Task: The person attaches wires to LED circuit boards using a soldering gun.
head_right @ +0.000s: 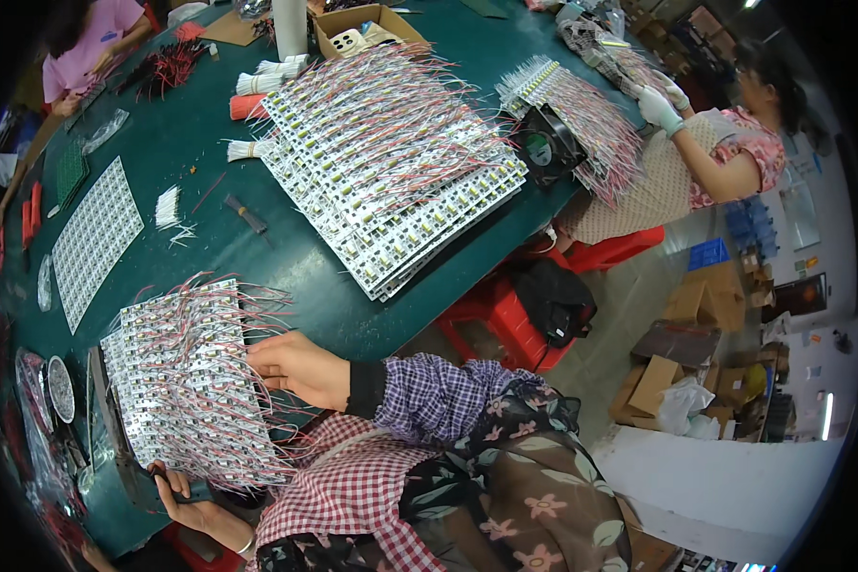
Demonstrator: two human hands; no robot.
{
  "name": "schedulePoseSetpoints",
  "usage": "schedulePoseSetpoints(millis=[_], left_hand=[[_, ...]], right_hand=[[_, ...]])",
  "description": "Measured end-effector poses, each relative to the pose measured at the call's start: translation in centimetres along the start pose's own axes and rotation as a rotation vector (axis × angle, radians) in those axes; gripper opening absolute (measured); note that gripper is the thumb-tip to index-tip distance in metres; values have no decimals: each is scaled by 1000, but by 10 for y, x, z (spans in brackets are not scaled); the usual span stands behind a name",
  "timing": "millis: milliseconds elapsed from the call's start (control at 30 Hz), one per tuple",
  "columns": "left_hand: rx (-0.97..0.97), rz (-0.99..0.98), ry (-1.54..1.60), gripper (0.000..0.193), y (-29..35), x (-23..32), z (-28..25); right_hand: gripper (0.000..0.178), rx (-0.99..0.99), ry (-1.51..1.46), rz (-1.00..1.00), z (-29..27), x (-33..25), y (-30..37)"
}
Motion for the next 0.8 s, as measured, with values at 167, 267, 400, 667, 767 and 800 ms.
schedulePoseSetpoints(millis=[167,267,400,667,767,800], left_hand=[[-18,30,-11,25,2,-1,6],[-3,56,26,23,8,12,14],[-255,-19,113,40,-7,69,-131],[-68,215,-106,50,19,83,-22],[-89,219,-86,49,6,70,-1],[-93,223,-77,48,3,67,6]], right_hand=[[30,102,83,-4,14,2,-1],[31,21,7,54,34,16,-7],[27,-59,185,-54,41,17,-14],[21,-42,314,-142,50,4,-6],[20,-80,102,-278,52,-32,-1],[19,-117,-35,-359,53,-45,0]])
Point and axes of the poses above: each hand's wrist, its own y-axis away from the middle knuckle, its own z-axis out of the palm, x = y × z, the point moved 6 cm from there along -y, towards the middle knuckle, and after that the axes turned 4 degrees about -y, right-handed, at the moved point
